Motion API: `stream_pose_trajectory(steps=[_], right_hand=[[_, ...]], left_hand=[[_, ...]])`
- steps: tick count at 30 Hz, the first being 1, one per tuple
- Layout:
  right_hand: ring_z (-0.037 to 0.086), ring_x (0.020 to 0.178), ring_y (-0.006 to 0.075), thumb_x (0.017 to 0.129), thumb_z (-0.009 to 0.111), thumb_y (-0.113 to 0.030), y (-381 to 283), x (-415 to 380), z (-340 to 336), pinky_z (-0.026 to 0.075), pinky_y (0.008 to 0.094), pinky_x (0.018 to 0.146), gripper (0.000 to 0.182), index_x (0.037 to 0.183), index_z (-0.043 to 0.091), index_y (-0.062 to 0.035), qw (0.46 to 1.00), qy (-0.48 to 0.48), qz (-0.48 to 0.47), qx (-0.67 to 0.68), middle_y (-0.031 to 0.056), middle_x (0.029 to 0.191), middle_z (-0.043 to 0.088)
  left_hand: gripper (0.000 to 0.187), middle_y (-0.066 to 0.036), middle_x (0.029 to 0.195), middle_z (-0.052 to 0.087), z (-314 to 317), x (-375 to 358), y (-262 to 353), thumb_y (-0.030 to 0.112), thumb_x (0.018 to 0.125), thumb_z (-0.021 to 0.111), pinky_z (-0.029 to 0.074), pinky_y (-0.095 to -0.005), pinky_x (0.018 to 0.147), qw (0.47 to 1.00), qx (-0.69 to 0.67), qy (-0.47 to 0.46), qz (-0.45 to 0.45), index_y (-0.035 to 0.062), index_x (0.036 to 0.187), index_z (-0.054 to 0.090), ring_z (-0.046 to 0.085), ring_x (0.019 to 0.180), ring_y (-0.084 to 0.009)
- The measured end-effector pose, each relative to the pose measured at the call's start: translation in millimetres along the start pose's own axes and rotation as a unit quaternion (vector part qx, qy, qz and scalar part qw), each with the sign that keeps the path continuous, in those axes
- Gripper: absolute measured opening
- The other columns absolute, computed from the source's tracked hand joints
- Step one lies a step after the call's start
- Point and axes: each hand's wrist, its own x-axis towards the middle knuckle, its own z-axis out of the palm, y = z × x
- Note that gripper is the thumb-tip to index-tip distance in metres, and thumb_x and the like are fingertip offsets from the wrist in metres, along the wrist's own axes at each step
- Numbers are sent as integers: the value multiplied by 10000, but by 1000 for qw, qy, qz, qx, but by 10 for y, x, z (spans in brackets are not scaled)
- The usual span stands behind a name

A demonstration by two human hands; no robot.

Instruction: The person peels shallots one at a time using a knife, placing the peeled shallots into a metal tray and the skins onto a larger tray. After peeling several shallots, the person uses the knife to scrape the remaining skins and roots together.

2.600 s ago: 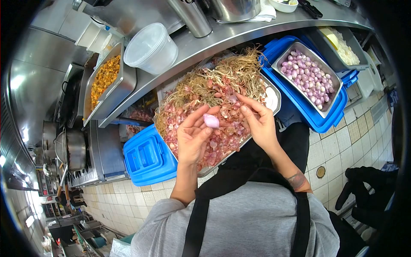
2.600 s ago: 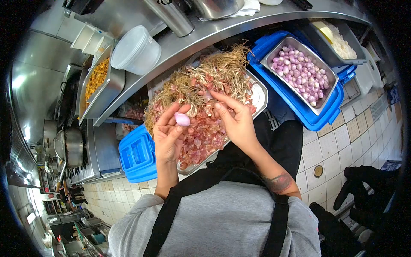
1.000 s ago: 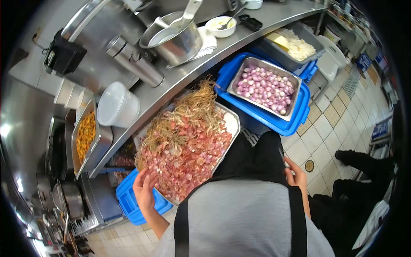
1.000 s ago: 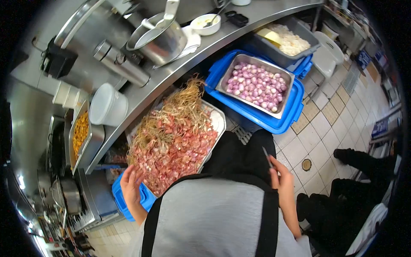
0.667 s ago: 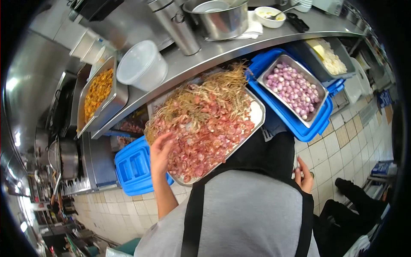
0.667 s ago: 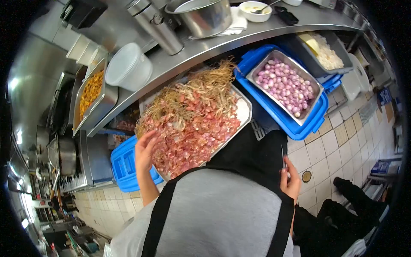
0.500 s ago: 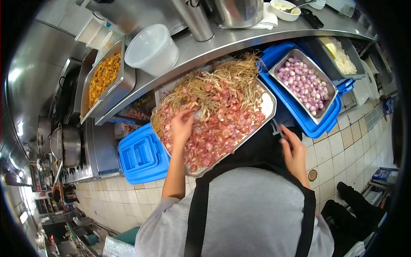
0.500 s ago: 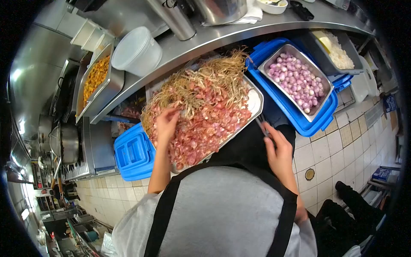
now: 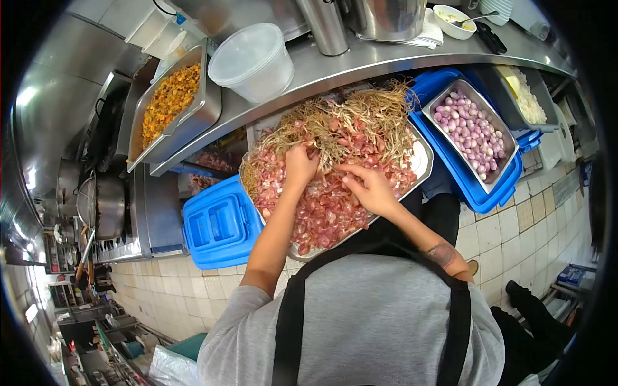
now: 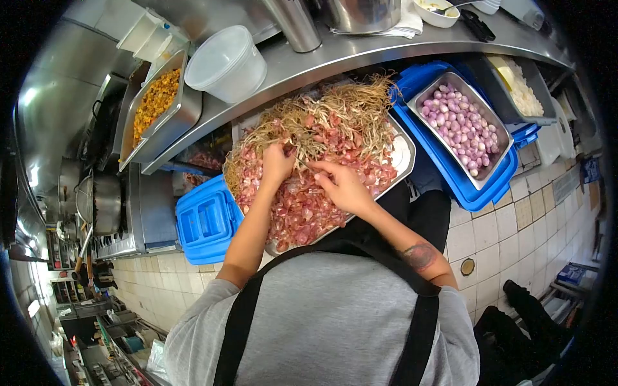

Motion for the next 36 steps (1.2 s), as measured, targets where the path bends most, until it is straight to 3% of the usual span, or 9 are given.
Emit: stream_pose_trajectory(steps=[1, 4, 5, 8, 15, 21, 30, 33, 36], right_hand=[[460, 499, 100, 867, 529, -122, 143, 64, 85, 395, 265, 509, 281, 1134, 568, -44, 999, 2, -14, 38, 62, 651, 559], [484, 493, 100, 874, 520, -115, 178, 110, 183, 405, 259, 495, 273, 1135, 569, -50, 999, -15, -9, 32, 58, 641, 564], [485, 473, 86, 883, 511, -115, 159, 112, 225, 399, 240, 460, 280, 1148, 557, -39, 997, -25, 14, 67, 43, 661, 573], [489, 467, 77, 886, 503, -115, 269, 203, 352, 401, 224, 444, 298, 1166, 540, -21, 988, -52, 40, 139, 34, 704, 586], [464, 497, 70, 890, 494, -104, 293, 414, 404, 326, 195, 393, 361, 1247, 471, -50, 935, -85, 138, 315, 27, 795, 567], [424, 502, 67, 887, 509, -103, 256, 466, 320, 269, 191, 377, 367, 1248, 460, -59, 897, -117, 173, 389, 24, 786, 538], [406, 508, 60, 881, 526, -97, 174, 447, 253, 257, 192, 380, 284, 1158, 501, -42, 928, -85, 151, 329, 8, 796, 525], [407, 519, 54, 888, 520, -112, 197, 456, 128, 268, 180, 381, 261, 1139, 508, -45, 891, -128, 195, 390, 6, 801, 531], [407, 526, 52, 898, 506, -129, 233, 443, 12, 282, 168, 383, 250, 1136, 509, -52, 822, -134, 223, 506, 9, 806, 538]], left_hand=[[144, -162, 718, 632, -50, -64, -33, 22, 713, 607, 495, -363, 640, 1000, -19, -11, 8, -34, 844, 630, 614, 661, -332], [145, -118, 759, 645, -184, -311, -46, 49, 737, 637, 493, -298, 626, 971, -234, -23, -51, -18, 865, 633, 625, 678, -206], [155, -77, 794, 646, -176, -384, -115, 45, 752, 655, 491, -250, 631, 963, -266, -18, -46, -17, 891, 628, 603, 709, -121], [174, -79, 826, 644, -281, -579, 10, -2, 745, 649, 495, -235, 647, 916, -386, 21, -103, -34, 913, 614, 608, 744, -128], [145, -98, 837, 649, -167, -693, 160, -31, 743, 651, 497, -217, 629, 889, -430, 103, -118, -49, 882, 618, 626, 769, -144], [94, -103, 841, 659, -332, -657, 182, -61, 697, 658, 503, -243, 673, 965, -237, 113, 25, -12, 777, 652, 629, 781, -158], [90, -104, 854, 650, -257, -717, 344, -55, 719, 639, 490, -239, 669, 965, -206, 157, 48, -25, 804, 644, 637, 763, -174], [139, -103, 897, 637, -106, -707, 294, -68, 755, 617, 504, -247, 725, 879, -460, 121, -24, -31, 889, 620, 631, 803, -179], [227, -130, 944, 616, -126, -656, 289, -61, 802, 584, 505, -263, 786, 794, -594, 130, -19, -46, 1027, 555, 604, 884, -182]])
